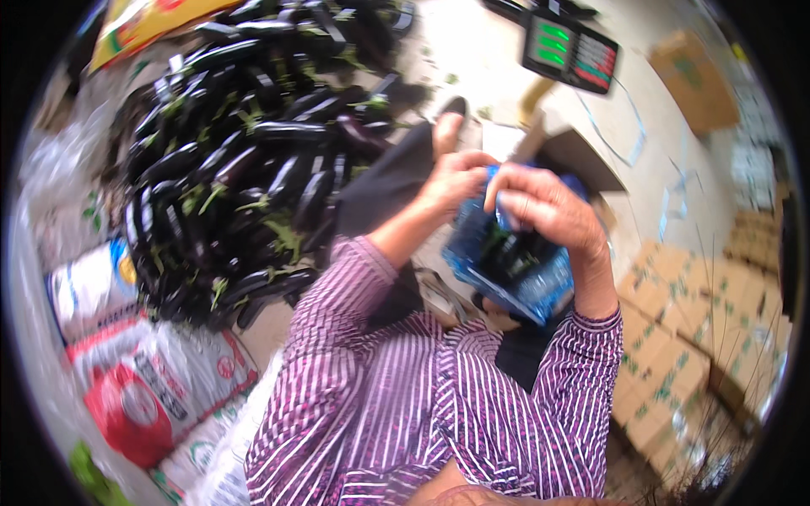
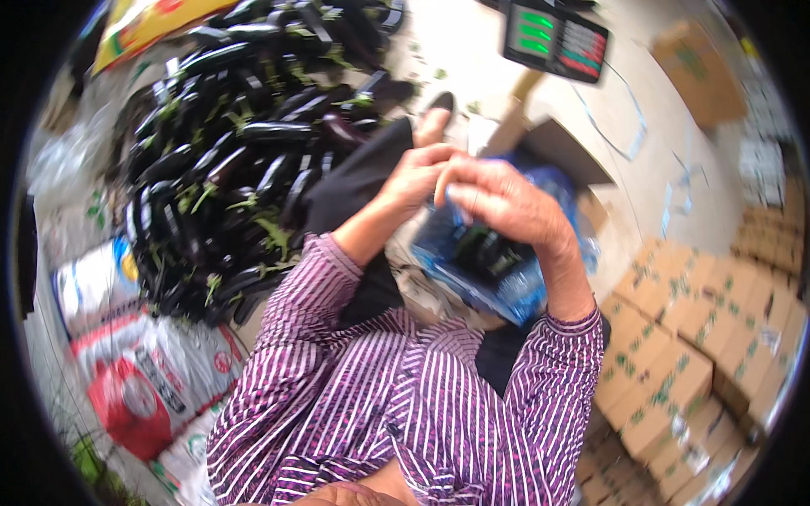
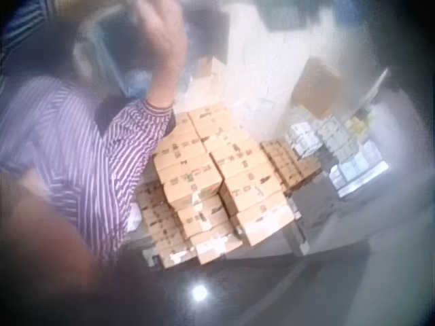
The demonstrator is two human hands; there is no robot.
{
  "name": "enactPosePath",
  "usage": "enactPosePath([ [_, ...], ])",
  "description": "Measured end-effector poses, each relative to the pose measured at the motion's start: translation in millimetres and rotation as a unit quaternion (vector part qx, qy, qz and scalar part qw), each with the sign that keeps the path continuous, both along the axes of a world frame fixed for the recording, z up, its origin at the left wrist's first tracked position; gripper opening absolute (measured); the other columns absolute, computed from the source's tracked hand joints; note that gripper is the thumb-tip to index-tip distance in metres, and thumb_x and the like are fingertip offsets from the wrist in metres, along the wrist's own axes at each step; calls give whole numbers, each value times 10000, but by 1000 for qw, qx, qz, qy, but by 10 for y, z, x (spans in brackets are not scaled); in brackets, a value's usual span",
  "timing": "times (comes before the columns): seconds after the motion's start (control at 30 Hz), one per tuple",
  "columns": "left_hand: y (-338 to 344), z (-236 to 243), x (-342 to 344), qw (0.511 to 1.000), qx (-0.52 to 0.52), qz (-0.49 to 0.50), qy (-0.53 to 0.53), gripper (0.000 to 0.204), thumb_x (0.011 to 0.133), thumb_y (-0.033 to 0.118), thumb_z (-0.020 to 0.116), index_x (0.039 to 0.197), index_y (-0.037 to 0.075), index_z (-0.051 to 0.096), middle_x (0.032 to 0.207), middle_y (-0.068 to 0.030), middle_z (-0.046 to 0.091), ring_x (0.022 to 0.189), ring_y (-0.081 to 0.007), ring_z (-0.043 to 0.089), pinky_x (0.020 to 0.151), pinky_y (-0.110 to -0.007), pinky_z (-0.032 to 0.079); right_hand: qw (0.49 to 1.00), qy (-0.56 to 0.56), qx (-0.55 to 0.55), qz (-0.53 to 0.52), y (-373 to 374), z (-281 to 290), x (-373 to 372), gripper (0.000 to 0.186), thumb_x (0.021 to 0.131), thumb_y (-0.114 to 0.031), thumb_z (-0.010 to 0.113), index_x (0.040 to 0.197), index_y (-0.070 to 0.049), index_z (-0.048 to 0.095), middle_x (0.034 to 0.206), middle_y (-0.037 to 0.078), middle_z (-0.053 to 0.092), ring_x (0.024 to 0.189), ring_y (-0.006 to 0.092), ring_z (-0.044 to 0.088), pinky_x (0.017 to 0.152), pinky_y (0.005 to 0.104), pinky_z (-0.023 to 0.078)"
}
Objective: The person selects eggplants from a large pile on the floor, places them into a cardboard box lined with a blue plastic bag, and then seals the box with tape. The person is sitting on the floor during the task.
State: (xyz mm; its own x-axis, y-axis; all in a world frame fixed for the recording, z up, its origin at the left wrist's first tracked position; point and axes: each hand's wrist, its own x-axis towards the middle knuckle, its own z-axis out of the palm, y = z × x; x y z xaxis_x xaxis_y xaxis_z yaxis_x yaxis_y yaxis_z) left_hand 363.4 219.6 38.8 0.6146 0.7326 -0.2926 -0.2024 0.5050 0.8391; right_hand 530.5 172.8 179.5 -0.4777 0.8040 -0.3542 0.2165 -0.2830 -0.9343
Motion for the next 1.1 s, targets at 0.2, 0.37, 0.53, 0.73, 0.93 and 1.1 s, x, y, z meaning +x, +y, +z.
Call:
enactPosePath([
  [0.2, -337, -204, -228, 988, 86, 34, 120, 357, 936, 141, 679, 1261, -5, 649, 1109, -61, 678, 975, -111, 599, 879, -261, 479, 950, -213, -48, -224, -1684, -510, 702, 141, 951, -142, 638, 973, -18, 701, 823, 29, 668, 760, 111, 592, 709, 296, 485],
  [0.37, -393, -226, -270, 932, 266, -39, 244, 339, 896, 153, 740, 1159, -36, 640, 947, -119, 679, 869, -209, 646, 828, -318, 502, 907, -302, -3, -294, -2243, -887, 584, 129, 929, -130, 658, 1000, -27, 691, 828, 105, 634, 710, 204, 609, 672, 338, 485],
  [0.53, -522, 172, -437, 829, 453, -31, 328, 179, 876, 87, 745, 840, -34, 618, 690, -138, 539, 593, -190, 513, 593, -320, 448, 757, -440, 132, -465, -2156, -993, 616, 393, 880, -101, 733, 1246, -34, 607, 1155, 199, 609, 805, 344, 677, 800, 432, 551],
  [0.73, -829, 503, -193, 868, 410, -154, 232, 161, 828, 28, 755, 964, -23, 683, 822, -161, 662, 729, -283, 673, 666, -355, 518, 805, -542, -65, -232, -1901, -1603, 1162, 479, 868, -317, 719, 1176, 44, 649, 984, 262, 693, 834, 433, 686, 780, 500, 556],
  [0.93, -793, 732, -47, 891, 340, -279, 112, 400, 849, 43, 748, 1241, 19, 672, 1239, -121, 616, 1069, -195, 625, 887, -296, 517, 962, -132, -45, -233, -2009, -984, 561, 314, 856, -257, 689, 1066, -23, 705, 893, 119, 695, 807, 227, 657, 763, 384, 533],
  [1.1, -902, 494, -477, 763, 506, -293, 278, 1120, 571, 89, 934, 1536, 23, 371, 1479, -194, 456, 1361, -397, 467, 1150, -434, 403, 897, -355, 90, -249, -2523, -972, 428, 759, 664, -208, 888, 1337, -59, 570, 1214, 141, 583, 1033, 325, 646, 908, 427, 546],
])
